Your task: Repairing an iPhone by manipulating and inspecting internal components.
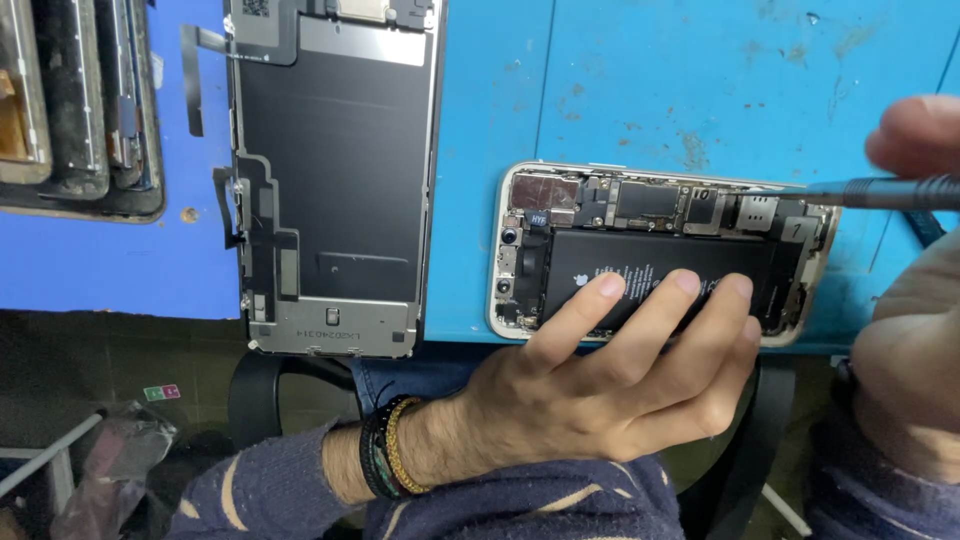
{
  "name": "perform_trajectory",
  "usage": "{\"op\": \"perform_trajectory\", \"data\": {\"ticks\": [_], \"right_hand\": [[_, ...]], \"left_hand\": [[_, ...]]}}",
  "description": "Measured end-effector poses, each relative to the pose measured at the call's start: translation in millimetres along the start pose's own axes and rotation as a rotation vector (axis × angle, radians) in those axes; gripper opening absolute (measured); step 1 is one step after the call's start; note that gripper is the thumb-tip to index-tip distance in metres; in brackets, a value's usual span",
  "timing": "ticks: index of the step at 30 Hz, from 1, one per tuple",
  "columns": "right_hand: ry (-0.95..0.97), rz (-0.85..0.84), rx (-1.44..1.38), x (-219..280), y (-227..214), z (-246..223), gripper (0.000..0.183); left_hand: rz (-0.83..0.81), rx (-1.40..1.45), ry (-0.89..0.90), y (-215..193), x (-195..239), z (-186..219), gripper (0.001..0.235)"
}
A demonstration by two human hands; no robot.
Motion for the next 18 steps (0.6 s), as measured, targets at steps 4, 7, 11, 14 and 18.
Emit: {"op": "perform_trajectory", "data": {"ticks": [4, 7, 11, 14, 18], "right_hand": [[0.022, -0.108, -0.066, 3.9, -2.6, 4.5, 0.043], [0.005, 0.006, -0.347, 21.1, 7.6, 21.2, 0.027], [0.128, -0.021, -0.210, 13.6, 5.7, 3.0, 0.049], [0.155, -0.016, -0.180, 16.6, 6.6, -2.5, 0.051], [0.198, 0.072, -0.118, 37.7, 13.1, 25.6, 0.053]], "left_hand": [[0.005, -0.004, -0.004, -0.3, -0.1, -0.8, 0.019], [0.006, -0.014, 0.002, 0.3, 0.4, -0.7, 0.018], [0.011, -0.014, -0.001, 0.5, 0.3, -0.5, 0.017], [0.010, -0.014, -0.004, 0.4, 0.7, -0.6, 0.018], [0.000, -0.004, -0.002, 0.0, 1.0, -1.0, 0.018]]}}
Point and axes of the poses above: each hand's wrist, its own x-axis away from the middle knuckle, its own y-axis out of the palm, z = x × y, the point moved 3 cm from there along -x, towards the middle knuckle, and after that the axes turned 9 degrees about -z, right-handed, at the moved point
